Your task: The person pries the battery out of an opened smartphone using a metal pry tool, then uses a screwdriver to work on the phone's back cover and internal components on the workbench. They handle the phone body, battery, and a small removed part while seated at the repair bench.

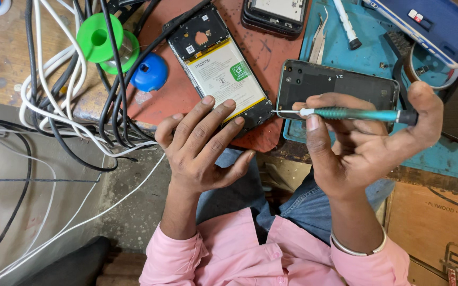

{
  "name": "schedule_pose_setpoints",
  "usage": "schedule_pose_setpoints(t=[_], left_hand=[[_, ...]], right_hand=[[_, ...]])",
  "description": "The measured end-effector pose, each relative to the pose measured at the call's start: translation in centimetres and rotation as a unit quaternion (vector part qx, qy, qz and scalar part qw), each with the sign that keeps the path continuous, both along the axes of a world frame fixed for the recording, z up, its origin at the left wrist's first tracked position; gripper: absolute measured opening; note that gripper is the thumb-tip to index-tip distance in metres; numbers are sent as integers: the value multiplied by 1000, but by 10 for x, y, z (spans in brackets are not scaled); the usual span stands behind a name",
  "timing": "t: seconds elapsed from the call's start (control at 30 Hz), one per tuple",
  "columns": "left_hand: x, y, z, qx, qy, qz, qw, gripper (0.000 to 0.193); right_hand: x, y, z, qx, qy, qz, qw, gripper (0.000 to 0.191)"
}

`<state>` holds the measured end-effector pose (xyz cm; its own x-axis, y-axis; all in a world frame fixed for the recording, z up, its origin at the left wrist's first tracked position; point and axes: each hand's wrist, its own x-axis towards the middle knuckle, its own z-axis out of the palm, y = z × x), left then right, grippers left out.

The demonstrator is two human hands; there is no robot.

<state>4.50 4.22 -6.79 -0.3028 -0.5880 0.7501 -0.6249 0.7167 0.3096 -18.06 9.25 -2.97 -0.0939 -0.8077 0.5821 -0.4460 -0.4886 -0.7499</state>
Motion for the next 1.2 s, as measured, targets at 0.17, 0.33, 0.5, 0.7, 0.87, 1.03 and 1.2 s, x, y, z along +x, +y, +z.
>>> schedule_pose_setpoints(t=[0.17, 0.33, 0.5, 0.7, 0.87, 1.03, 1.2], left_hand=[[0, -1, -1, -4, 3, -4, 1000, 40], [1, -1, -1, 0, 1, -4, 1000, 40], [2, 0, -1, 6, 1, -6, 1000, 40], [2, 0, -1, 6, 3, -6, 1000, 40], [3, 0, -1, 3, -3, -6, 1000, 40], [3, 2, 0, 7, 2, -7, 1000, 41], [3, 1, 0, 6, 5, -8, 1000, 42]], right_hand=[[0, -5, 1, -7, 24, 20, 999, 78], [1, -6, 0, -4, 12, 26, 1000, 78], [0, -6, 0, -7, 29, 32, 999, 77], [4, -8, 10, -7, 67, 23, 997, 76], [5, -14, 34, -30, 139, 54, 988, 70], [6, -25, 59, 25, 234, 58, 970, 68], [14, -37, 70, -14, 274, -1, 962, 69]])
